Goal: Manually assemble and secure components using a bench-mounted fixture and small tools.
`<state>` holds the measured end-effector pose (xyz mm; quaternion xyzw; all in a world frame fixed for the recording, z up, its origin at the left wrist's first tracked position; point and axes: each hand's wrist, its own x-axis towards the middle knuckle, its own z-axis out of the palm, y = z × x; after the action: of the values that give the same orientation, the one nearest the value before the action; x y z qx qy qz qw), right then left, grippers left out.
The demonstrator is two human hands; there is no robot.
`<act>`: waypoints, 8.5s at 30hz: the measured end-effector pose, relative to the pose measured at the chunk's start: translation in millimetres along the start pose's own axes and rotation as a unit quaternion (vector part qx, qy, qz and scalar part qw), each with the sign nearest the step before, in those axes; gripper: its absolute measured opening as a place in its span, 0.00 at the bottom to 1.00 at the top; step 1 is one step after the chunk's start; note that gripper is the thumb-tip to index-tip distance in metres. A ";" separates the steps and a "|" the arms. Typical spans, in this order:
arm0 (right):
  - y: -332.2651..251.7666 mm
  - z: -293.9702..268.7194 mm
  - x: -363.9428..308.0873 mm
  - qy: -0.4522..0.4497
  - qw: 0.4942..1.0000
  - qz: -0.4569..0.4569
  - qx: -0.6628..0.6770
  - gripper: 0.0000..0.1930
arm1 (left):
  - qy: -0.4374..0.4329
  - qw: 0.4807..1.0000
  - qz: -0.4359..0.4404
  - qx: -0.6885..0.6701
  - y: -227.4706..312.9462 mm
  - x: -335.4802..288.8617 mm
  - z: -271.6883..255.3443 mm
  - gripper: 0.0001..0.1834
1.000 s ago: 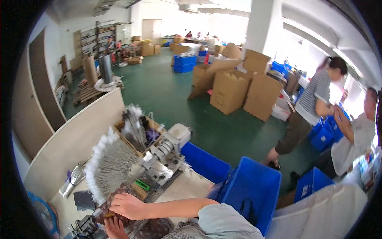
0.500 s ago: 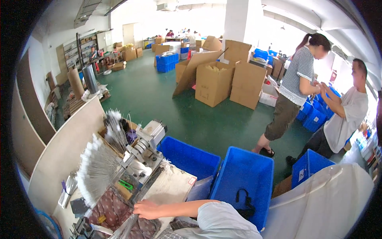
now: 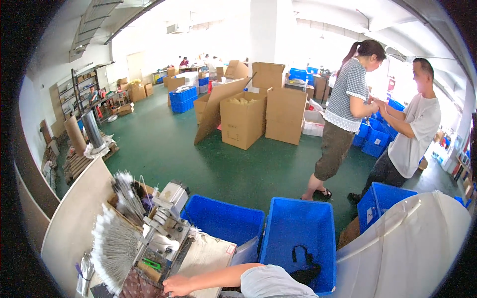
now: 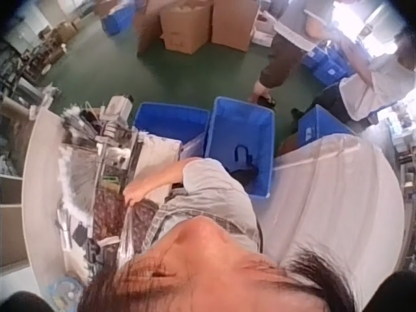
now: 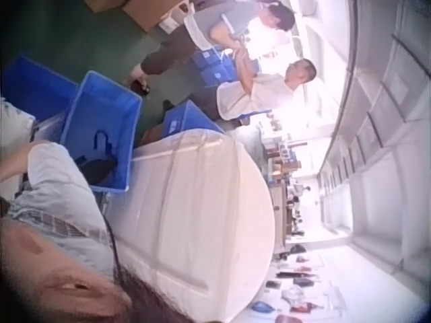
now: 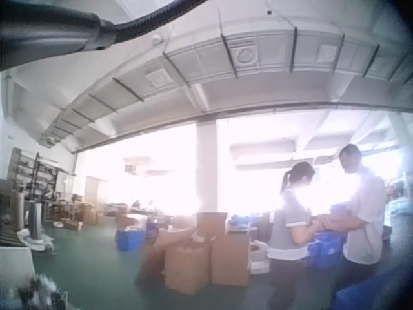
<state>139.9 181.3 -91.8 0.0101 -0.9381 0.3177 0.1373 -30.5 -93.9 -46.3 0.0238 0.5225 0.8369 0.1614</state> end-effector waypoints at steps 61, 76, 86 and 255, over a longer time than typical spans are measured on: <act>-0.6 -39.8 21.8 -0.235 0.943 0.117 0.206 0.25 | -0.245 0.640 0.288 0.669 -41.3 25.0 245.1 0.22; 0.5 -35.5 22.8 -0.229 0.952 0.089 0.182 0.19 | -0.339 0.512 0.358 0.703 -22.8 76.5 192.4 0.17; -16.5 -22.1 18.9 -0.103 0.992 -0.069 0.040 0.14 | -0.302 0.381 0.355 0.799 -57.0 115.2 212.9 0.11; -99.5 5.5 156.5 -0.130 0.983 -0.124 -0.045 0.09 | 0.296 0.940 -0.076 -0.154 34.1 -34.9 -128.8 0.10</act>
<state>-1.6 109.3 4.4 0.1612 -0.9528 0.2515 0.0532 -32.6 -229.6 -70.0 -0.2899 0.4116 0.8616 0.0643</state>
